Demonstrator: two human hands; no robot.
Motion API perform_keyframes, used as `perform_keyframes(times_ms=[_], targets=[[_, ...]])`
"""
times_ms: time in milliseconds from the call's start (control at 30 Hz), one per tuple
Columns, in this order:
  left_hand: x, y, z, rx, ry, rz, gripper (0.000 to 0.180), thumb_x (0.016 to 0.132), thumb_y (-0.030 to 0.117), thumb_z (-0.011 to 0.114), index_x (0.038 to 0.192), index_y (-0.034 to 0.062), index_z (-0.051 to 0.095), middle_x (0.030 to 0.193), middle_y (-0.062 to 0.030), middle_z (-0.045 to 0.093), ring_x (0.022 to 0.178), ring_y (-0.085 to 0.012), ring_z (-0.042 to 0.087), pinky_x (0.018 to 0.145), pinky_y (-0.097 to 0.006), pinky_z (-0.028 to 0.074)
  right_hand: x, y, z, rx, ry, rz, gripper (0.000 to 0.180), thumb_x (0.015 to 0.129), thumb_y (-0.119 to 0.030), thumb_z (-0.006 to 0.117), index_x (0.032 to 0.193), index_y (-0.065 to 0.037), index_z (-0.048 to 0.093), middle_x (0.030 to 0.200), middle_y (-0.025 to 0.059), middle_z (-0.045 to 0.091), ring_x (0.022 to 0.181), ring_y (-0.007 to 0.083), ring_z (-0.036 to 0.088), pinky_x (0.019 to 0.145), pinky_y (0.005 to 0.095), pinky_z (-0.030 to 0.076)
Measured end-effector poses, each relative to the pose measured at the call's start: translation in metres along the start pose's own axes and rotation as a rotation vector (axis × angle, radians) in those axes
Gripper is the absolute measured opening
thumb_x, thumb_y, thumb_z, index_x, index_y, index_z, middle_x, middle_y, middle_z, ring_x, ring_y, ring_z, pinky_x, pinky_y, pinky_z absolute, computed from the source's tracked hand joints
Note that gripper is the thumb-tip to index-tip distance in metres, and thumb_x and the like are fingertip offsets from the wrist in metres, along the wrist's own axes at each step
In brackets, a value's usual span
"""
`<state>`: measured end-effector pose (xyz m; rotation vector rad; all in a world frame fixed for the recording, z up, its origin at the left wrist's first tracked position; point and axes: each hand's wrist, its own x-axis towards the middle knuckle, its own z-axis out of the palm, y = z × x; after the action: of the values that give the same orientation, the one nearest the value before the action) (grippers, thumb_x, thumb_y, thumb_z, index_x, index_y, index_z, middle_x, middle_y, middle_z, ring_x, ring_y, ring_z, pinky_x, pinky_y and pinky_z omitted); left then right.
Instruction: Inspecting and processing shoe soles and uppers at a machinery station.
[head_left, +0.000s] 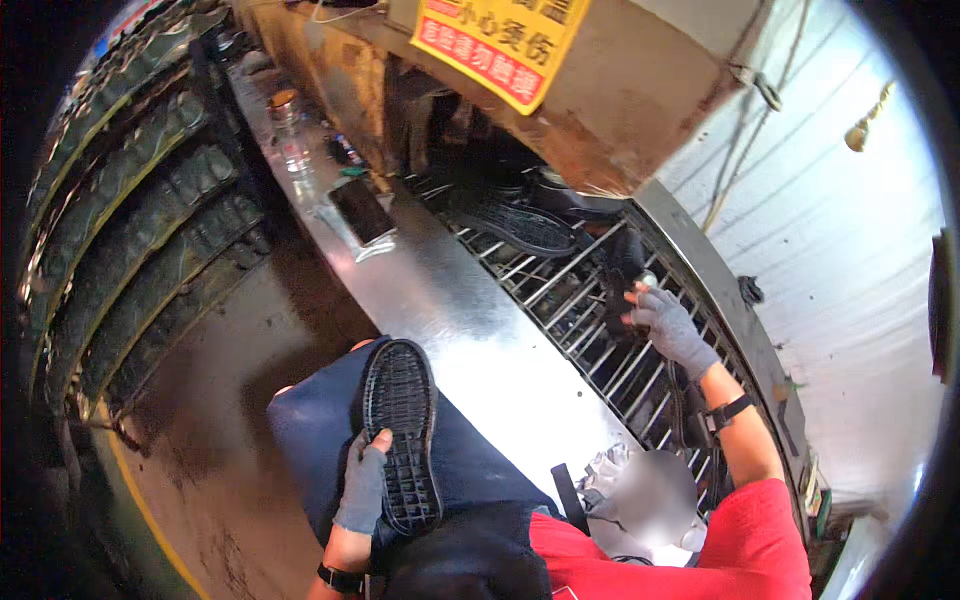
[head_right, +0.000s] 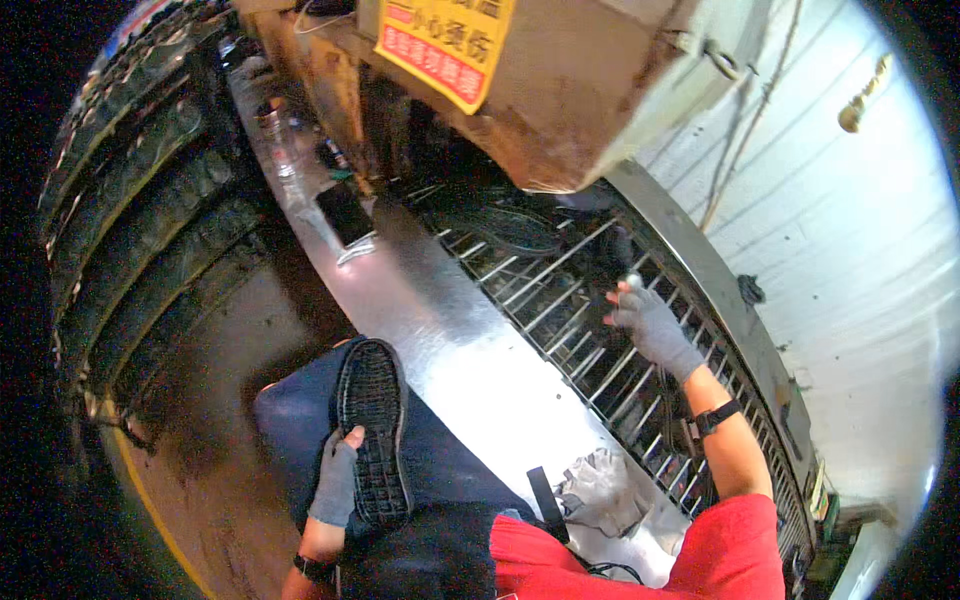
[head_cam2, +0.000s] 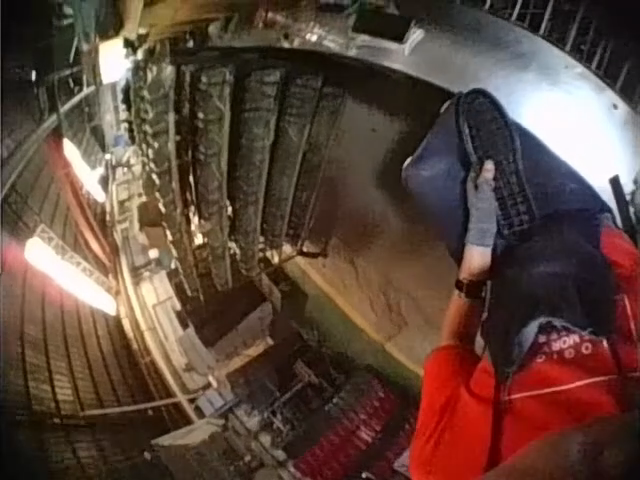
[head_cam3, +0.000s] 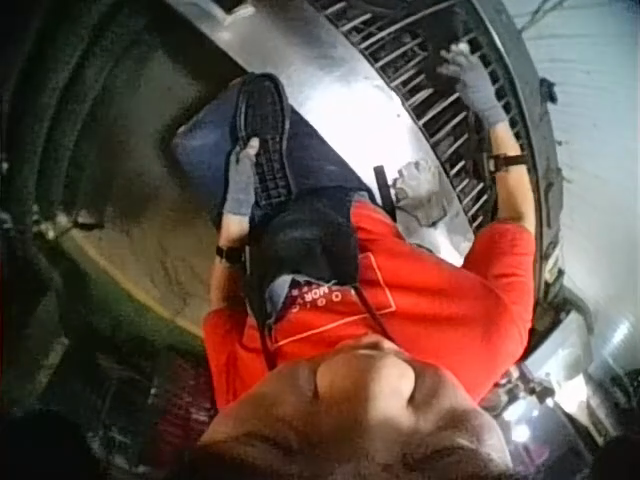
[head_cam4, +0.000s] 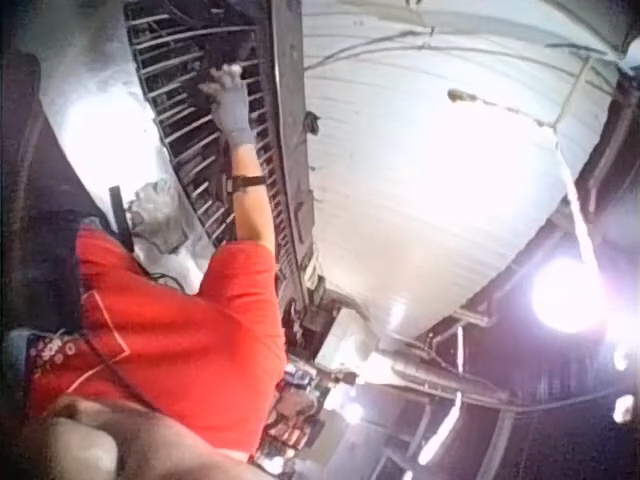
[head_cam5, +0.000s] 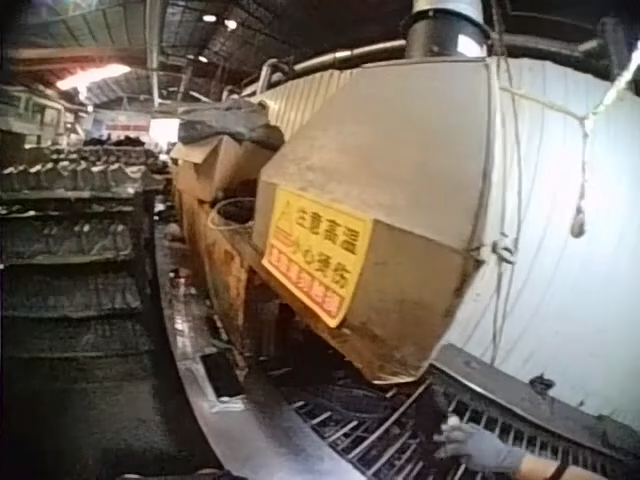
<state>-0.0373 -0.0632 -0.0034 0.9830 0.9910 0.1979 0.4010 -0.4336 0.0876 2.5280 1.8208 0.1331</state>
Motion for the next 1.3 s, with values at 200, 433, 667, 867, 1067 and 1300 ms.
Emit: perform_keyframes(times_ms=[200, 433, 667, 867, 1067, 1300], targets=[[-0.006, 0.015, 0.016, -0.116, -0.194, 0.027, 0.043, 0.102, 0.029, 0.071, 0.133, 0.0, 0.065, 0.122, -0.0059, 0.071, 0.107, -0.0151, 0.064, 0.097, -0.03, 0.051, -0.027, 0.043, 0.073, 0.728, 0.491, 1.006, 0.061, 0.1, -0.032, 0.074, 0.15, -0.005, 0.051, 0.137, 0.0104, 0.065, 0.127, 0.0248, 0.063, 0.105, 0.0402, 0.052], [-0.021, 0.024, 0.005, 0.02, -0.088, 0.17, 0.045, 0.105, 0.027, 0.069, 0.14, 0.0004, 0.061, 0.119, -0.0026, 0.067, 0.106, -0.0128, 0.06, 0.094, -0.028, 0.05, -0.034, 0.012, 0.095, 1.701, 0.311, 1.112, 0.062, 0.095, -0.033, 0.075, 0.147, -0.005, 0.055, 0.138, 0.0072, 0.066, 0.123, 0.0219, 0.065, 0.104, 0.0353, 0.052], [-0.019, 0.074, 0.018, 0.165, -0.19, 0.708, 0.054, 0.106, 0.02, 0.065, 0.155, 0.0013, 0.05, 0.15, -0.0172, 0.06, 0.138, -0.0263, 0.058, 0.115, -0.04, 0.047, -0.021, -0.165, 0.008, 2.109, -0.015, 0.909, 0.063, 0.086, -0.032, 0.077, 0.137, 0.003, 0.063, 0.125, 0.0171, 0.074, 0.109, 0.0278, 0.075, 0.103, 0.0432, 0.06], [-0.005, 0.105, 0.046, -0.357, -0.33, 0.492, 0.079, 0.104, 0.032, 0.069, 0.169, 0.0154, 0.026, 0.146, -0.0142, 0.056, 0.131, -0.0281, 0.058, 0.111, -0.036, 0.05, 0.073, -0.297, -0.065, 1.76, -0.135, 0.226, 0.105, 0.08, -0.063, 0.084, 0.156, 0.0, 0.048, 0.14, 0.0124, 0.062, 0.13, 0.0229, 0.058, 0.111, 0.0373, 0.046], [-0.035, 0.116, 0.053, -0.502, -0.568, 0.388, 0.111, 0.086, 0.079, 0.067, 0.167, 0.0135, 0.029, 0.153, -0.0268, 0.054, 0.136, -0.0478, 0.057, 0.111, -0.058, 0.053, 0.098, -0.315, -0.051, 2.137, -0.569, 0.33, 0.098, 0.094, -0.075, 0.065, 0.153, 0.002, 0.049, 0.146, 0.015, 0.061, 0.131, 0.022, 0.061, 0.111, 0.0359, 0.05], [0.077, 0.081, 0.03, 0.225, -0.176, 0.793, 0.046, 0.109, 0.036, 0.056, 0.144, 0.0065, 0.061, 0.14, -0.0203, 0.065, 0.128, -0.0283, 0.064, 0.109, -0.044, 0.052, 0.1, -0.321, -0.074, 2.118, -0.361, 0.633, 0.078, 0.097, -0.066, 0.065, 0.132, 0.003, 0.066, 0.116, 0.0128, 0.075, 0.097, 0.0196, 0.074, 0.085, 0.0299, 0.06]])
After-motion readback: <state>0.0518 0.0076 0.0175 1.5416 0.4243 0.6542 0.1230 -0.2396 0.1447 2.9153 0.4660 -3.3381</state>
